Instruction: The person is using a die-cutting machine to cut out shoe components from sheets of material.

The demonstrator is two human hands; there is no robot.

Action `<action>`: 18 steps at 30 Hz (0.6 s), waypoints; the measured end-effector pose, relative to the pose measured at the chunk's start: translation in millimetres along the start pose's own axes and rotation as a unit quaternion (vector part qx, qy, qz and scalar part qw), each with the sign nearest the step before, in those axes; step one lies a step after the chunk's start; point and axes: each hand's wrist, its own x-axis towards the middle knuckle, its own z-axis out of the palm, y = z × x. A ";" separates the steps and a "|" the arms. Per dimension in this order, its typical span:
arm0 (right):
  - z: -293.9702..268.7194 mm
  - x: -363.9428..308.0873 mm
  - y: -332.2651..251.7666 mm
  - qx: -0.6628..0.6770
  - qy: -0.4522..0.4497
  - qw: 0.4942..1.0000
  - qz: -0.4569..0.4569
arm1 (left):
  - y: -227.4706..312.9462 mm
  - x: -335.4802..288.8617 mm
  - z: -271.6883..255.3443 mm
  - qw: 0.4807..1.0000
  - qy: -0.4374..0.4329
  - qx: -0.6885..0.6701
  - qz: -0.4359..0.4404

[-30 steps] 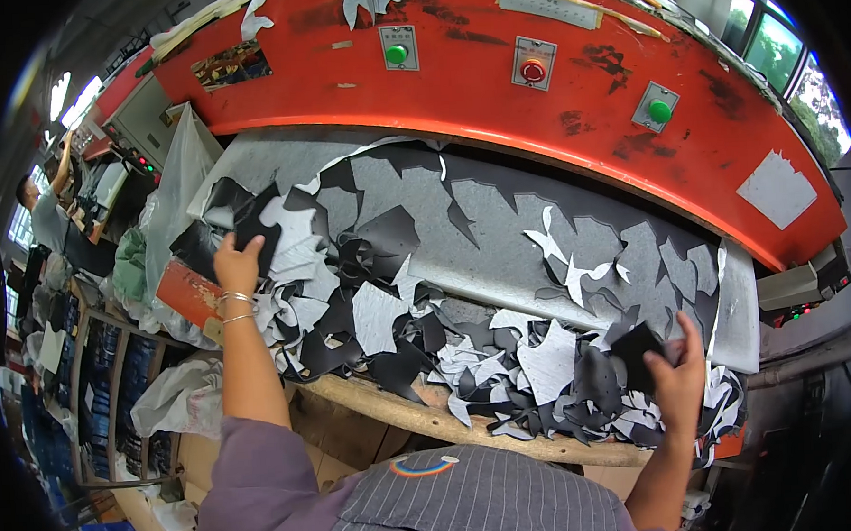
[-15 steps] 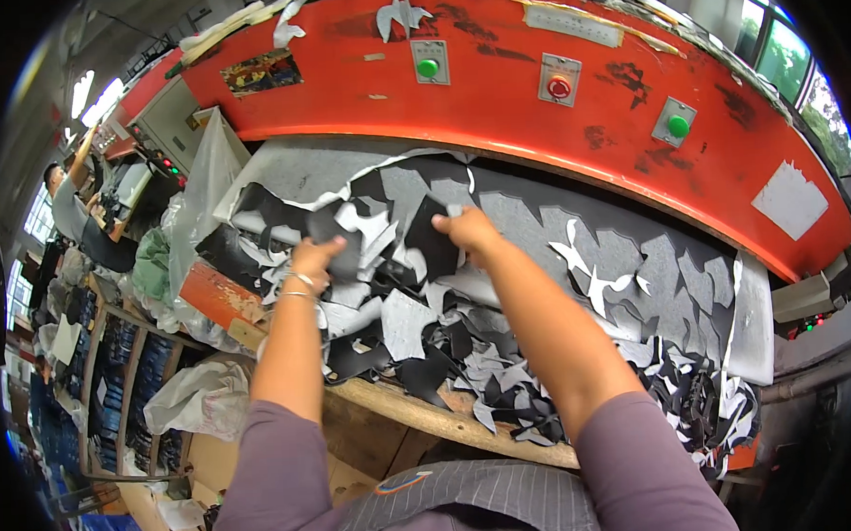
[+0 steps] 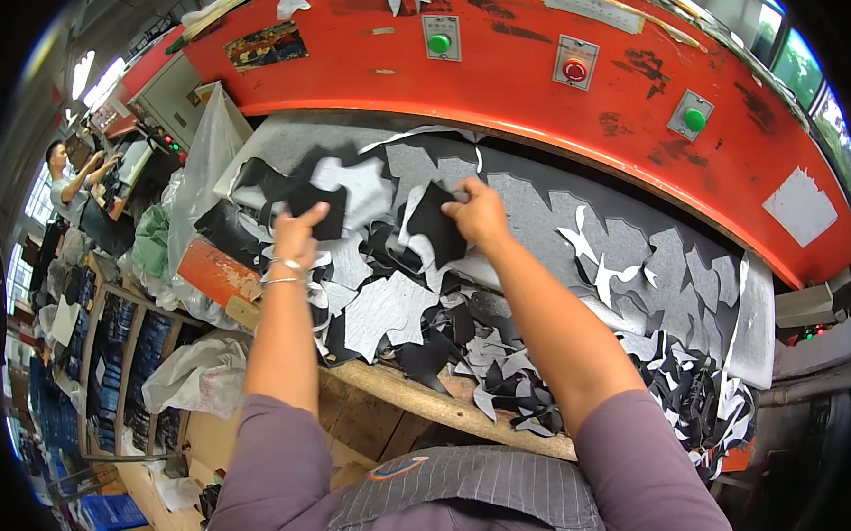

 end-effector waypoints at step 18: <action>-213.0 -162.5 70.6 0.269 -0.047 0.942 0.197 | -54.6 12.5 -59.8 0.960 -0.060 0.268 -0.057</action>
